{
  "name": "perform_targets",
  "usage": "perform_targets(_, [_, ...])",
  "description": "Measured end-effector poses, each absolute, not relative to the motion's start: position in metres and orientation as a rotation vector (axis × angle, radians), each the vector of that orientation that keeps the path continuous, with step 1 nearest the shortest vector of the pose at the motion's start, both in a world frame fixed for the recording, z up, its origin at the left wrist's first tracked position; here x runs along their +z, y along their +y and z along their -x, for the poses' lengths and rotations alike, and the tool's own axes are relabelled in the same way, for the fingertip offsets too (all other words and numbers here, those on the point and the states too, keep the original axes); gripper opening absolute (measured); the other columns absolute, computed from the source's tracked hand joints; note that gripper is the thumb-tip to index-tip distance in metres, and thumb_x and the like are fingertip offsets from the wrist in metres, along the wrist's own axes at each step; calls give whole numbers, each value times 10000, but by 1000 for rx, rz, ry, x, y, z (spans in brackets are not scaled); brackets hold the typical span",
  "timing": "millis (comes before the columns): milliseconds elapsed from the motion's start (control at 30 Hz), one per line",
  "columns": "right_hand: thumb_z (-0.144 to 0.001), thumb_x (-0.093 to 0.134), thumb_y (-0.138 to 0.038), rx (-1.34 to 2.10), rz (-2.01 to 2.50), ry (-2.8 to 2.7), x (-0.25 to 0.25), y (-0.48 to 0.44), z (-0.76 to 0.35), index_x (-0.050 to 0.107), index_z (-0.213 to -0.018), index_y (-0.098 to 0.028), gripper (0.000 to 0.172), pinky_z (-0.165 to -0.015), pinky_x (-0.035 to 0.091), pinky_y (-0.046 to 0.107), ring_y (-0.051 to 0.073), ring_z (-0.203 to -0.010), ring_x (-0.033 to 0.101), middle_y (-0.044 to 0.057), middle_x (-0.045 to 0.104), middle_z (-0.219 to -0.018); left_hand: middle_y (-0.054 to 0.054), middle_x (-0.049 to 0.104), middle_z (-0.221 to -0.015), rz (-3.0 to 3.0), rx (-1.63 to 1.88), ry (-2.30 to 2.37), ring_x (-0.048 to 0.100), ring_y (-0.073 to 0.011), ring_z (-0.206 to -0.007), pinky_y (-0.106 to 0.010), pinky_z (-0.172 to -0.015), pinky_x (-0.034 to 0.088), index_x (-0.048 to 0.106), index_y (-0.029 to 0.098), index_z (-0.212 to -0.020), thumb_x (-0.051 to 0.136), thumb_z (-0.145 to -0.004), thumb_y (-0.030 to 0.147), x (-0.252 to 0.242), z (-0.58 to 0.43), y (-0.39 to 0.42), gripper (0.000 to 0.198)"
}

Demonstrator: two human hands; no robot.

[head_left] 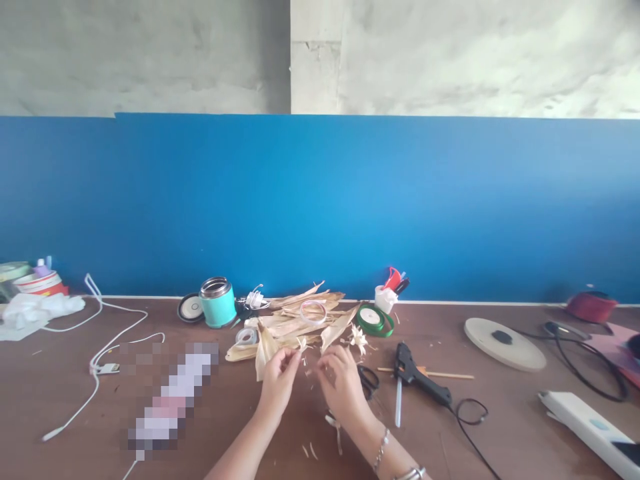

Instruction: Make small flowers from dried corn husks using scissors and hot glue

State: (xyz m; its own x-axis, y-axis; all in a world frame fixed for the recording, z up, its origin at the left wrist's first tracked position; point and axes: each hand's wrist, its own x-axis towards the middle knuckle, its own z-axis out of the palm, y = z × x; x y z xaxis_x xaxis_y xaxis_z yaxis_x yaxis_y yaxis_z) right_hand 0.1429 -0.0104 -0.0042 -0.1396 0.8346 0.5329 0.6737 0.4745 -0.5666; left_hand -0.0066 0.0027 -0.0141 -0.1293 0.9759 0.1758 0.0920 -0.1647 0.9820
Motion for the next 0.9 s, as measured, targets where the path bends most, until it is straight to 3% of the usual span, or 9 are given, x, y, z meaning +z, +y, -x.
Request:
perform_targets(200, [-817, 507, -115, -15, 1098, -1811, 6, -12, -150, 551, -759, -201, 113, -775, 399, 359, 198, -834, 513, 40, 530, -862, -4, 615, -627, -1448, 1299, 1345, 533, -167, -592, -257, -580, 413, 639, 166, -699, 576, -750, 454, -8, 1, -4, 299])
perform_targets(433, [-798, 522, -93, -59, 1094, -1805, 3, -9, -151, 529, -757, -210, 124, -783, 393, 369, 202, -832, 523, 37, 539, -857, 15, 557, -586, -1499, 1210, 1368, 466, -142, -542, -242, -549, 366, 616, 160, -704, 543, -742, 438, -8, -2, -6, 290])
perform_targets(900, [-771, 535, -77, -100, 1109, -1809, 3, -10, -149, 517, -745, -207, 134, -760, 382, 352, 201, -825, 521, 35, 548, -851, 14, 563, -577, -1520, 1248, 1351, 465, -135, -525, -233, -526, 362, 627, 153, -695, 571, -734, 414, -9, -3, -5, 269])
